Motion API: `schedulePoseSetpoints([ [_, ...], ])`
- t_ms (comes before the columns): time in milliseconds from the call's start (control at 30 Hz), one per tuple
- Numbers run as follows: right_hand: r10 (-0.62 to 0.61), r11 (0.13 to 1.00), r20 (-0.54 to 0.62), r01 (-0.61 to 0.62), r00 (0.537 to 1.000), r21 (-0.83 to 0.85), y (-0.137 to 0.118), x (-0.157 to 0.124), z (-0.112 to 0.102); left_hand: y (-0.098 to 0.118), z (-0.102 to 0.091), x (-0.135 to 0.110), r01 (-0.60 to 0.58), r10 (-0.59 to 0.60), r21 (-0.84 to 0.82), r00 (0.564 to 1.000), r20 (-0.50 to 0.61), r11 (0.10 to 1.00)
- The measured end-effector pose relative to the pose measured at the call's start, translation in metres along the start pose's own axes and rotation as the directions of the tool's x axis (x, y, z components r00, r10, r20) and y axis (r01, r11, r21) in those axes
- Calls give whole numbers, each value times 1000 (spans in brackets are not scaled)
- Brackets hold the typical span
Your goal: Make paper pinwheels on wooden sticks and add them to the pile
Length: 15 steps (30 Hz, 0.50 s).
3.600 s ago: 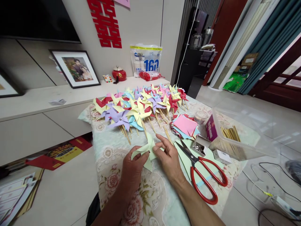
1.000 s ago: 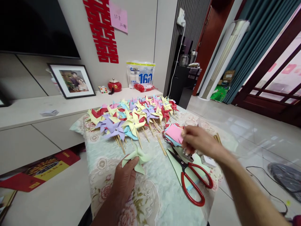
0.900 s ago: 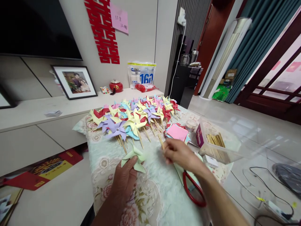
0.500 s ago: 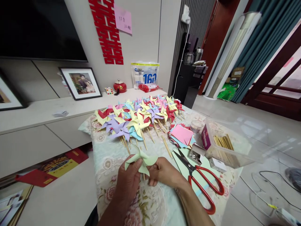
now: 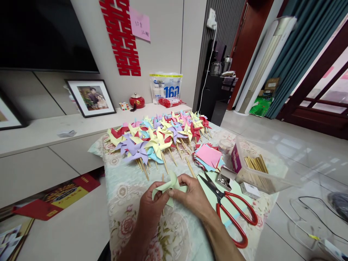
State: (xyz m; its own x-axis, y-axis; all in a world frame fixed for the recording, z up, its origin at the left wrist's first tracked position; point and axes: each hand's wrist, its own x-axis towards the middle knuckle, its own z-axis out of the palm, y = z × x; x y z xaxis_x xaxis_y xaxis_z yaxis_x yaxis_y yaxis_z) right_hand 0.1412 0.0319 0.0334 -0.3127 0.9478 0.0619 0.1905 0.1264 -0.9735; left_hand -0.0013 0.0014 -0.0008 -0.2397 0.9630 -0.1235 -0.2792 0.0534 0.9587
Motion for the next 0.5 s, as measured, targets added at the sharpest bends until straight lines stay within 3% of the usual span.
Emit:
schedulePoseSetpoints([
  [133,-10,999,-26,9,1000,-38,6,1,-1,-2,0,1,-31,29,95,999,27,995],
  [333,-133,990,-73,130,988,-49,5,1,-1,0,1,-1,-88,85,108,996,37,990],
  [400,-122,992,-91,123,988,10,4,1,-2,3,0,-4,-94,91,81,995,40,992],
  [500,-9,962,-91,33,996,270,5,0,-7,9,-6,-8,-94,94,-29,995,24,995],
])
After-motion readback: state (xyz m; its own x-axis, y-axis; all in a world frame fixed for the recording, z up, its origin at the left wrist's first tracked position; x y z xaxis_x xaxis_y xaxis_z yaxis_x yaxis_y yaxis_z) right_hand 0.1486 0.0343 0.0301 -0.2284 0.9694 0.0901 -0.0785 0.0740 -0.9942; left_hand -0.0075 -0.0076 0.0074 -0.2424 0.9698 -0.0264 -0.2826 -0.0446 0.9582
